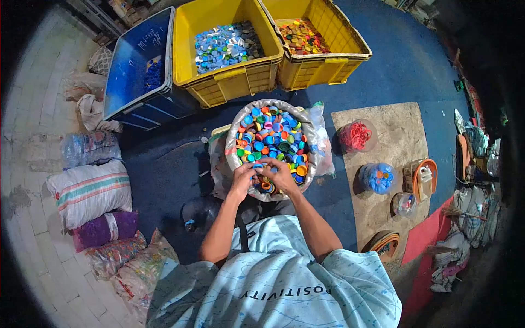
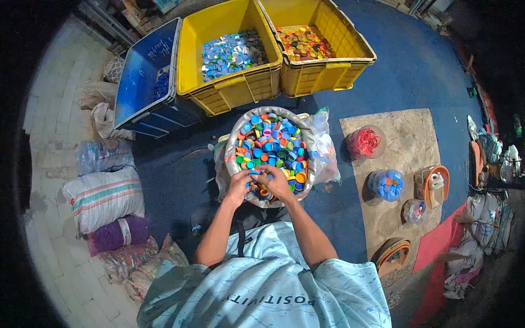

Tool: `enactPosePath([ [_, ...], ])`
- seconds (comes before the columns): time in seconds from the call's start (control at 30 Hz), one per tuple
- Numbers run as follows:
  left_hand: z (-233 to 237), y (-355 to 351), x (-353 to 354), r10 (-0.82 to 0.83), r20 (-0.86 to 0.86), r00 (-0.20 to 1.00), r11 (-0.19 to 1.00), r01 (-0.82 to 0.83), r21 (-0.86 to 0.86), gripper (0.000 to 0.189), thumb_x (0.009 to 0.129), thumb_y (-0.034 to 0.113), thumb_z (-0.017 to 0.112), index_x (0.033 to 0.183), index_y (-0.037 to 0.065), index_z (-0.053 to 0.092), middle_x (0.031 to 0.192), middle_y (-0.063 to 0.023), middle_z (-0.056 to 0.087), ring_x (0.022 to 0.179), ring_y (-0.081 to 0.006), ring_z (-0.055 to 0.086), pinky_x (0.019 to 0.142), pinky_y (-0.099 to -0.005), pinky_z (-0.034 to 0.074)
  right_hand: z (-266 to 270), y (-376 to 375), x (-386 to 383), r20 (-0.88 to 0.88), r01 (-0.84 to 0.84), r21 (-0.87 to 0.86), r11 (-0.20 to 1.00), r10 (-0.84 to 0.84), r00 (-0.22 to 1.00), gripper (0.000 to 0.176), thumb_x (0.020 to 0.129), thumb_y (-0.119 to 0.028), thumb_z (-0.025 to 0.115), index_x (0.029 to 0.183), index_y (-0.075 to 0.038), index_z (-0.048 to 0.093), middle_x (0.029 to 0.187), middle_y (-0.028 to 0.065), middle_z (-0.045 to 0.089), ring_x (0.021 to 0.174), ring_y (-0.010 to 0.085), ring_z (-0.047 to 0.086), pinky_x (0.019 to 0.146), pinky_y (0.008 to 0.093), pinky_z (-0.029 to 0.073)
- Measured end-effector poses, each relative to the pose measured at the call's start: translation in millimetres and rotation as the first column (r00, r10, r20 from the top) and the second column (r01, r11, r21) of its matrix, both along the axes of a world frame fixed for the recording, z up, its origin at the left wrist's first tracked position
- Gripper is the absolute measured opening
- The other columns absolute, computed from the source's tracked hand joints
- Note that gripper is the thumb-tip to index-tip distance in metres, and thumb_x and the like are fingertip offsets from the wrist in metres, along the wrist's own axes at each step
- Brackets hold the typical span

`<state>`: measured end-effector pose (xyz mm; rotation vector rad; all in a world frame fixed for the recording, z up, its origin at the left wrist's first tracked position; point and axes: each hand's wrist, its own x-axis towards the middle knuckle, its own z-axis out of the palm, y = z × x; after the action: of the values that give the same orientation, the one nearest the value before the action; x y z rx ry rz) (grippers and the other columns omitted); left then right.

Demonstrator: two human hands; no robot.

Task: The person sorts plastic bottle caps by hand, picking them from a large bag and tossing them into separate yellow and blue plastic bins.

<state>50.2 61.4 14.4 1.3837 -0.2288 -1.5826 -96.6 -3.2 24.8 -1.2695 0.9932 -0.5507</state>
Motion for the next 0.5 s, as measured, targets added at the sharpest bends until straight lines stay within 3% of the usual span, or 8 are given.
enactPosePath([
  [0.07,-1,6,2,-0.033,-0.034,0.999,0.999,0.032,-0.019,0.017,0.084,0.009,0.059,0.100,0.006,0.061,0.085,0.0009,0.057,0.073,-0.0094,0.052,0.062,-0.0255,0.045,-19,2,4,0.039,-0.017,0.019,1.000,0.016,0.999,0.033,0.079,-0.022,0.071,0.102,0.000,0.066,0.077,0.0040,0.059,0.072,0.0120,0.054,0.066,0.0264,0.044],
  [0.1,1,8,2,-0.030,-0.056,0.998,0.999,0.028,-0.029,0.017,0.084,0.009,0.060,0.100,0.006,0.061,0.085,0.0009,0.057,0.073,-0.0094,0.053,0.062,-0.0256,0.045,-15,4,6,0.016,0.016,0.086,0.996,-0.018,1.000,0.025,0.081,-0.021,0.069,0.094,0.000,0.066,0.077,0.0027,0.060,0.071,0.0103,0.054,0.064,0.0252,0.044],
  [0.2,3,10,2,-0.002,-0.124,0.992,0.998,-0.005,-0.055,0.015,0.084,0.009,0.061,0.099,0.006,0.061,0.087,-0.0004,0.059,0.075,-0.0107,0.055,0.065,-0.0262,0.047,-15,6,8,0.117,0.116,0.117,0.986,-0.130,0.985,0.018,0.085,-0.019,0.067,0.087,-0.002,0.063,0.071,0.0013,0.059,0.059,0.0069,0.053,0.053,0.0226,0.043],
  [0.23,3,11,2,0.015,-0.151,0.988,0.998,-0.025,-0.063,0.015,0.084,0.009,0.061,0.099,0.006,0.061,0.088,-0.0009,0.059,0.077,-0.0113,0.055,0.066,-0.0267,0.048,-8,5,6,0.110,0.132,0.238,0.962,-0.162,0.981,0.017,0.087,-0.019,0.065,0.083,-0.004,0.061,0.070,0.0001,0.057,0.060,0.0067,0.052,0.054,0.0229,0.042],
  [0.33,6,13,2,0.053,-0.282,0.958,0.990,-0.086,-0.109,0.014,0.084,0.007,0.057,0.098,0.006,0.060,0.093,-0.0041,0.061,0.084,-0.0164,0.058,0.071,-0.0317,0.049,-7,1,5,0.187,0.171,0.380,0.909,-0.257,0.948,0.016,0.086,-0.019,0.065,0.083,-0.003,0.060,0.068,-0.0004,0.055,0.062,0.0079,0.052,0.056,0.0234,0.042],
  [0.43,1,14,1,0.128,-0.400,0.908,0.972,-0.194,-0.131,0.018,0.082,0.006,0.052,0.099,0.004,0.059,0.097,-0.0090,0.061,0.089,-0.0229,0.059,0.077,-0.0361,0.049,1,0,-4,0.351,0.062,0.597,0.800,-0.330,0.876,0.021,0.085,-0.015,0.058,0.100,-0.001,0.057,0.083,0.0057,0.058,0.068,0.0138,0.056,0.063,0.0260,0.047],
  [0.5,2,12,0,0.169,-0.472,0.865,0.960,-0.254,-0.121,0.021,0.082,0.008,0.052,0.100,0.002,0.058,0.099,-0.0110,0.061,0.093,-0.0252,0.060,0.081,-0.0378,0.050,2,-2,-9,0.446,-0.030,0.676,0.736,-0.377,0.812,0.035,0.081,-0.011,0.051,0.114,0.001,0.050,0.099,0.0121,0.059,0.077,0.0201,0.059,0.068,0.0289,0.050],
])
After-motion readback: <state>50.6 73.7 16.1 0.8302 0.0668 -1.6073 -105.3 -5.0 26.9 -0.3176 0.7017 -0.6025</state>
